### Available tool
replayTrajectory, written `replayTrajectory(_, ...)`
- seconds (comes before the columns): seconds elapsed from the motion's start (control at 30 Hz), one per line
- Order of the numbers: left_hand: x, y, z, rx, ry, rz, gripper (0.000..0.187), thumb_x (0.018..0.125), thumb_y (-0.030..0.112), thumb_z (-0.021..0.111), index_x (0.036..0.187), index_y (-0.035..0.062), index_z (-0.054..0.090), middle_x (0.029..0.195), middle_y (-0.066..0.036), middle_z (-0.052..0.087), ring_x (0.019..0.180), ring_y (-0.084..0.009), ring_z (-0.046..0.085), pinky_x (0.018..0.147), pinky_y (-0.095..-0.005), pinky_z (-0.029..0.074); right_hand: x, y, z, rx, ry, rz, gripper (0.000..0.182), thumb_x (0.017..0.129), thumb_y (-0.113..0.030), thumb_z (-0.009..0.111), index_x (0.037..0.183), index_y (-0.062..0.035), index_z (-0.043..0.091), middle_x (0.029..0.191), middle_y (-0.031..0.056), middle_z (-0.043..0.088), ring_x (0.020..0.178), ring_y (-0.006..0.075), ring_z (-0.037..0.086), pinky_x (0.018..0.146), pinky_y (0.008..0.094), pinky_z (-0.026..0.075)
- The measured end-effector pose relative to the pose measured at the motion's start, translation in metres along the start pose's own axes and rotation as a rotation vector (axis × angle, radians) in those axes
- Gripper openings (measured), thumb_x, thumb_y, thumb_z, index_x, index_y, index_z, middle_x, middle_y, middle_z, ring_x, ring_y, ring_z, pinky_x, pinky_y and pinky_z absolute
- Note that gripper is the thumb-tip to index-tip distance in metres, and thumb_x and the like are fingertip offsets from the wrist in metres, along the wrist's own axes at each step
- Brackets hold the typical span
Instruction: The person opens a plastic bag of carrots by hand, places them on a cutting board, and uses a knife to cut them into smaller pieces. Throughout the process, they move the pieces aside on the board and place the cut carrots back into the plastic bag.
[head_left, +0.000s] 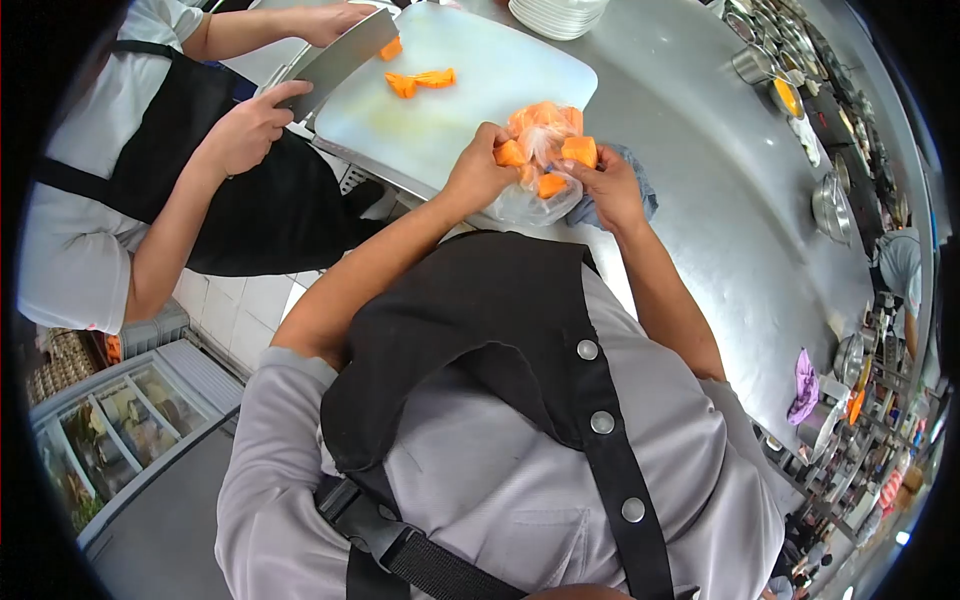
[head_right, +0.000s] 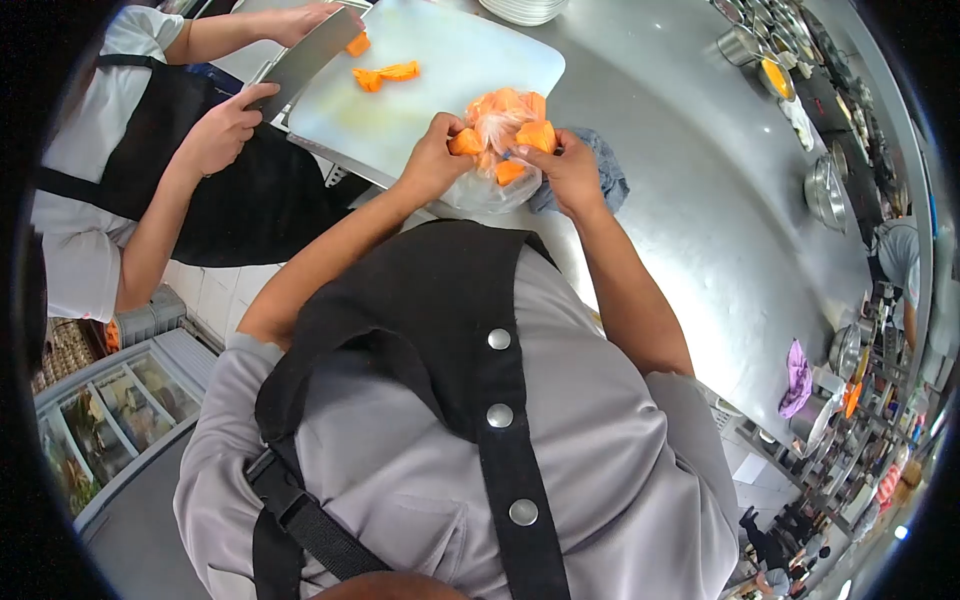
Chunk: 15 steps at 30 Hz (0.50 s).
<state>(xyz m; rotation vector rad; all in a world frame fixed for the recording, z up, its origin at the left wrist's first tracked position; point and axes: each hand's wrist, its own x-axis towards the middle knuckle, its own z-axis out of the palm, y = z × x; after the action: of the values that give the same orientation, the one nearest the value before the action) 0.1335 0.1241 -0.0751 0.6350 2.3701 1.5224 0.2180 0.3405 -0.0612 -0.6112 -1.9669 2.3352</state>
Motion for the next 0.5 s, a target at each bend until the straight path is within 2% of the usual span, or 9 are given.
replayTrajectory(0.1, -0.001, 0.013, 0.009, -0.024, 0.001, -0.046, 0.048, 0.078, 0.011, 0.078, 0.114, 0.0015, 0.048, 0.105, -0.017, 0.063, 0.095, -0.0289, 0.066, 0.086, -0.0375, 0.053, 0.003, 0.003, -0.018, 0.016, -0.06, 0.009, 0.038, 0.086, -0.01, 0.081, 0.115, 0.0053, 0.062, 0.099, 0.0063, 0.067, 0.083, 0.0112, 0.065, 0.073, 0.0242, 0.052)
replayTrajectory(0.17, -0.005, 0.024, 0.021, -0.024, 0.102, -0.134, 0.044, 0.077, 0.006, 0.077, 0.111, 0.0022, 0.048, 0.099, -0.012, 0.061, 0.089, -0.0204, 0.063, 0.081, -0.0328, 0.053, 0.005, 0.009, -0.029, 0.067, -0.115, 0.044, 0.039, 0.086, -0.01, 0.081, 0.116, 0.005, 0.061, 0.101, 0.0064, 0.067, 0.085, 0.0117, 0.065, 0.074, 0.0246, 0.053)
replayTrajectory(0.2, -0.005, 0.017, 0.026, -0.014, 0.107, -0.145, 0.044, 0.077, 0.006, 0.077, 0.111, 0.0022, 0.048, 0.099, -0.012, 0.061, 0.089, -0.0204, 0.063, 0.081, -0.0328, 0.053, 0.002, 0.011, -0.027, 0.099, -0.15, 0.044, 0.039, 0.086, -0.01, 0.081, 0.117, 0.0042, 0.061, 0.104, 0.0065, 0.067, 0.087, 0.0118, 0.065, 0.077, 0.0253, 0.053)
replayTrajectory(0.3, -0.011, 0.0, 0.032, -0.395, 0.267, -0.036, 0.043, 0.076, -0.008, 0.071, 0.109, 0.0033, 0.046, 0.1, -0.005, 0.056, 0.09, -0.0118, 0.057, 0.079, -0.0265, 0.051, 0.002, 0.008, -0.028, 0.176, -0.263, 0.081, 0.039, 0.086, -0.01, 0.081, 0.118, 0.0027, 0.061, 0.109, 0.0067, 0.066, 0.093, 0.0122, 0.065, 0.081, 0.027, 0.054)
replayTrajectory(0.33, -0.013, -0.002, 0.028, -0.387, 0.275, -0.042, 0.043, 0.076, -0.008, 0.071, 0.109, 0.0033, 0.046, 0.1, -0.005, 0.056, 0.09, -0.0118, 0.057, 0.079, -0.0265, 0.051, 0.004, 0.004, -0.027, 0.22, -0.332, 0.105, 0.039, 0.087, -0.01, 0.081, 0.118, 0.002, 0.061, 0.111, 0.0068, 0.066, 0.095, 0.0124, 0.064, 0.083, 0.028, 0.054)
replayTrajectory(0.4, -0.016, 0.001, 0.014, -0.535, 0.428, -0.092, 0.047, 0.075, -0.012, 0.069, 0.111, 0.0041, 0.045, 0.102, -0.006, 0.056, 0.092, -0.0127, 0.058, 0.081, -0.0264, 0.051, 0.009, -0.005, -0.024, 0.23, -0.361, 0.104, 0.038, 0.087, -0.01, 0.08, 0.118, 0.0019, 0.061, 0.11, 0.0067, 0.066, 0.095, 0.0125, 0.065, 0.083, 0.0286, 0.055)
replayTrajectory(0.5, -0.017, 0.019, -0.016, -0.557, 0.559, -0.05, 0.048, 0.075, -0.014, 0.068, 0.113, 0.0037, 0.044, 0.103, -0.007, 0.057, 0.093, -0.0133, 0.06, 0.082, -0.0253, 0.051, 0.029, -0.018, -0.013, 0.227, -0.39, 0.047, 0.038, 0.087, -0.009, 0.08, 0.118, 0.0016, 0.061, 0.11, 0.0067, 0.066, 0.094, 0.0124, 0.065, 0.083, 0.0293, 0.055)
